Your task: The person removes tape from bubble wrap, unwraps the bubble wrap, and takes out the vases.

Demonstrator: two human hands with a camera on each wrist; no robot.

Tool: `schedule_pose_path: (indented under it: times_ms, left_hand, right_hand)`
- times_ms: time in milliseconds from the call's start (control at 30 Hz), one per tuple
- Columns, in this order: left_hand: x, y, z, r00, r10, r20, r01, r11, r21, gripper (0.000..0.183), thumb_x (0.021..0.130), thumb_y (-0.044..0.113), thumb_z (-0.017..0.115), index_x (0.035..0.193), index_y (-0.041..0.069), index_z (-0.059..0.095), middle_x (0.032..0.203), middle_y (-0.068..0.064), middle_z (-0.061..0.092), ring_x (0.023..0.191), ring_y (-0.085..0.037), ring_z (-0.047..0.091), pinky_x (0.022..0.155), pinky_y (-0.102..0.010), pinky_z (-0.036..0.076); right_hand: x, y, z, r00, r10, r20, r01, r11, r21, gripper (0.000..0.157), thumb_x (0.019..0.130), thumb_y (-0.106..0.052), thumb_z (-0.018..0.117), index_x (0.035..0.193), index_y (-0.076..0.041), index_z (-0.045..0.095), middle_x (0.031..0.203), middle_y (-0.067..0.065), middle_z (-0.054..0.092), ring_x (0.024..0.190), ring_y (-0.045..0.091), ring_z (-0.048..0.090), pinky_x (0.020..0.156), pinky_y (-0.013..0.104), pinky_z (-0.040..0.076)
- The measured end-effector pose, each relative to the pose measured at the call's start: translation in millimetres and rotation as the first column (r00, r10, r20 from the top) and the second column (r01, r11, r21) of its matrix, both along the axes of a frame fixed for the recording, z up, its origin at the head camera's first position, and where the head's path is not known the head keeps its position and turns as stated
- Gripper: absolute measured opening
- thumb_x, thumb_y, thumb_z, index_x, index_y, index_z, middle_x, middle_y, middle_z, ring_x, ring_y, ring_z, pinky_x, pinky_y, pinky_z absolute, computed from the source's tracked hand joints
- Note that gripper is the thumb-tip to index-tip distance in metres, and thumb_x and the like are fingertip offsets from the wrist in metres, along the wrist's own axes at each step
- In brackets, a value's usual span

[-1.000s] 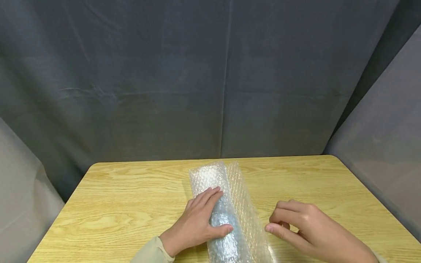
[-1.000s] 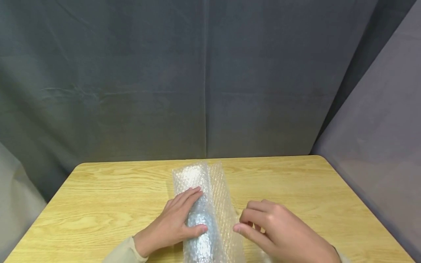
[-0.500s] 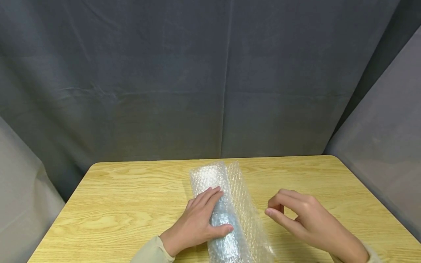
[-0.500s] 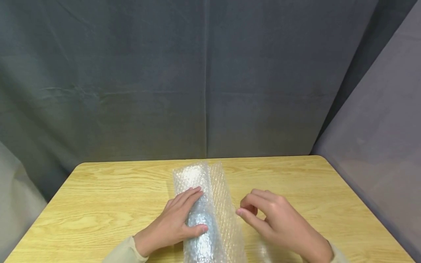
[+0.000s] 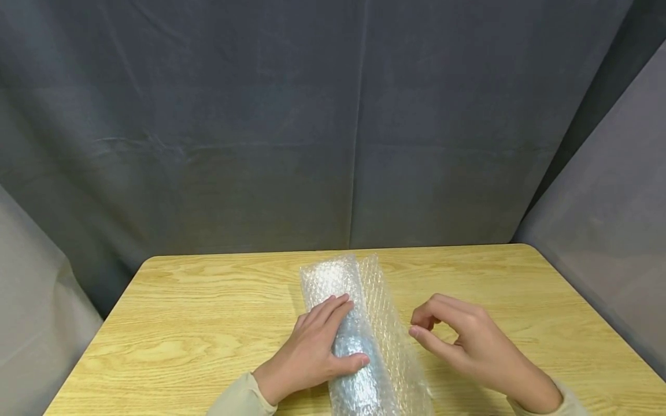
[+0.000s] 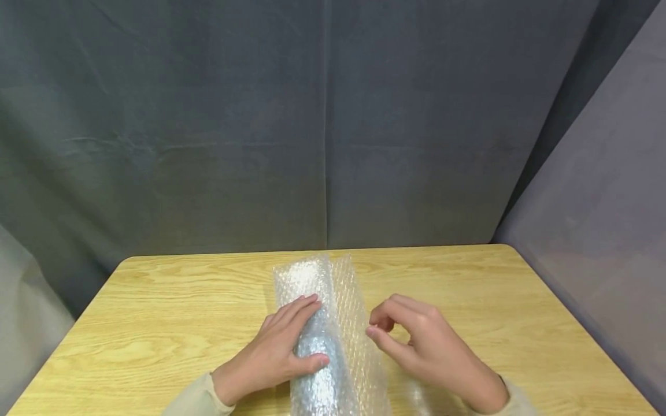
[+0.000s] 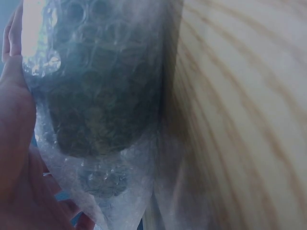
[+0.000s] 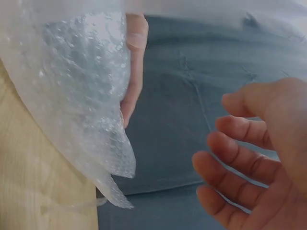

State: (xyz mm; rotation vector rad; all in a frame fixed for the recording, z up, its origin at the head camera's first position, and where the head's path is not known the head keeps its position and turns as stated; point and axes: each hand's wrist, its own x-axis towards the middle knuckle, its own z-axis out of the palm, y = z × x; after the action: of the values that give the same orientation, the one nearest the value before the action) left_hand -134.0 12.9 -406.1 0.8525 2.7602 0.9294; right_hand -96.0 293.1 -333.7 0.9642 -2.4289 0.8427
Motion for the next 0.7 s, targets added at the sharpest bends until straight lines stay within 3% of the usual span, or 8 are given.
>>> schedule_pose_path:
  times_ms: [400, 700]
  left_hand:
    - [0.6, 0, 1.3, 1.0, -0.001, -0.001, 0.001, 1.0, -0.007, 0.097, 0.088, 0.077, 0.058, 0.163, 0.022, 0.033, 0.172, 0.005, 0.028, 0.161, -0.026, 0.025, 0.123, -0.06, 0.031]
    - [0.4, -1, 0.1, 1.0, -0.006, 0.018, 0.006, 1.0, 0.001, 0.096, 0.089, 0.078, 0.057, 0.163, 0.022, 0.032, 0.172, 0.006, 0.027, 0.161, -0.026, 0.024, 0.123, -0.061, 0.03]
  right_hand:
    - [-3.0, -13, -16.9, 0.998, 0.025, 0.054, -0.024, 1.0, -0.007, 0.031, 0.089, -0.007, 0.079, 0.097, -0.034, 0.066, 0.094, -0.025, 0.064, 0.086, -0.006, 0.062, 0.079, 0.011, 0.053]
    - [-7.1, -17, -28.2, 0.996, 0.006, 0.088, -0.007, 1.0, 0.009, 0.03, 0.092, -0.012, 0.078, 0.106, -0.035, 0.065, 0.103, -0.022, 0.065, 0.091, -0.002, 0.064, 0.078, 0.023, 0.059]
